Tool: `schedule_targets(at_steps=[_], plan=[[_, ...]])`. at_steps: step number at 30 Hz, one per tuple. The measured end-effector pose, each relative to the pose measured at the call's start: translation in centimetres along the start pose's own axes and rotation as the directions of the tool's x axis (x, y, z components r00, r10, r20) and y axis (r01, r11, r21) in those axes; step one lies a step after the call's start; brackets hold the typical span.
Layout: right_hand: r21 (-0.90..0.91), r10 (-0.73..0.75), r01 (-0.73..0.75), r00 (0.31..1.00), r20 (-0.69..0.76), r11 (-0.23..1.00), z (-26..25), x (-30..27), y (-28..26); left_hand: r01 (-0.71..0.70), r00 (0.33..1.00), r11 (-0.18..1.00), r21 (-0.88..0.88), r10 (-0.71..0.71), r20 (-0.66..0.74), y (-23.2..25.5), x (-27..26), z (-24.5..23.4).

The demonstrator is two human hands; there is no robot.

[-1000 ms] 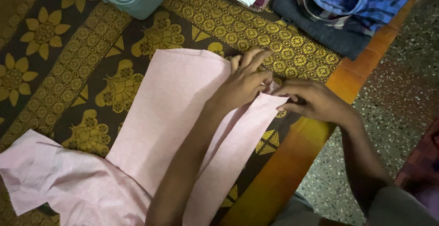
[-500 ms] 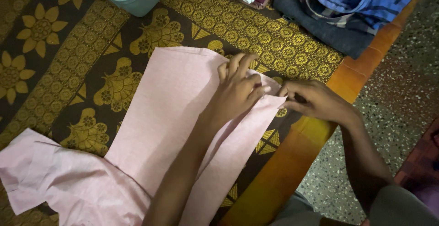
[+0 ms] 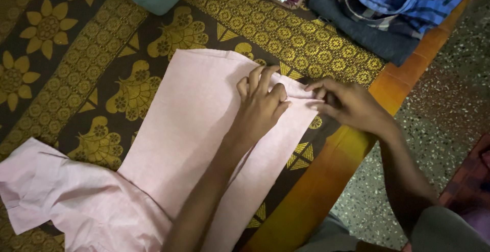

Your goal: The person buttons a pink long-sleeved shirt and folds it on a patterned mat.

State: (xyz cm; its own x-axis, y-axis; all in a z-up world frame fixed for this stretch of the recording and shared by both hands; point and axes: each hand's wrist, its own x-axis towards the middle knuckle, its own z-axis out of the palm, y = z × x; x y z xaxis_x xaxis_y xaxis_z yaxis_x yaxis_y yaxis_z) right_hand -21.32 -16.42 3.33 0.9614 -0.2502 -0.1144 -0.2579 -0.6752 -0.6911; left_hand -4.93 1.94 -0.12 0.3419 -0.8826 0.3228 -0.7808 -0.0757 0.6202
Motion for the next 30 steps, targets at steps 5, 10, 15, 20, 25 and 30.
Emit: schedule_targets(at_steps=[5, 10, 15, 20, 25, 30], plan=[[-0.033, 0.017, -0.02, 0.996, -0.09, 0.999, 1.0, 0.1, 0.1, -0.006, 0.998, 0.997, 0.075, 0.011, -0.067, 0.0, -0.7, 0.2], [-0.012, 0.054, -0.056, 0.993, -0.109, 0.998, 0.9, 0.1, -0.7, 0.056, 0.997, 0.993, 0.105, -0.051, -0.055, -0.1, -1.0, -0.3], [-0.091, -0.011, -0.004, 0.986, -0.166, 0.996, 1.1, 0.3, -1.2, 0.046, 0.997, 0.992, 0.116, -0.038, -0.065, 0.4, -1.6, -1.1], [-0.177, -0.1, 0.056, 0.963, -0.25, 0.983, 1.4, -0.5, -1.3, 0.041, 0.997, 0.97, 0.241, -0.026, -0.069, 1.9, -6.0, -3.8], [-0.066, -0.174, 0.169, 0.982, -0.075, 0.983, 4.5, -1.0, -4.3, 0.169, 0.985, 0.939, 0.301, -0.169, -0.025, 5.9, -13.7, -5.7], [-0.008, -0.394, 0.409, 0.884, 0.251, 0.912, 9.5, -0.4, -9.9, 0.417, 0.906, 0.815, 0.402, -0.339, -0.252, 11.2, -22.8, -6.3]])
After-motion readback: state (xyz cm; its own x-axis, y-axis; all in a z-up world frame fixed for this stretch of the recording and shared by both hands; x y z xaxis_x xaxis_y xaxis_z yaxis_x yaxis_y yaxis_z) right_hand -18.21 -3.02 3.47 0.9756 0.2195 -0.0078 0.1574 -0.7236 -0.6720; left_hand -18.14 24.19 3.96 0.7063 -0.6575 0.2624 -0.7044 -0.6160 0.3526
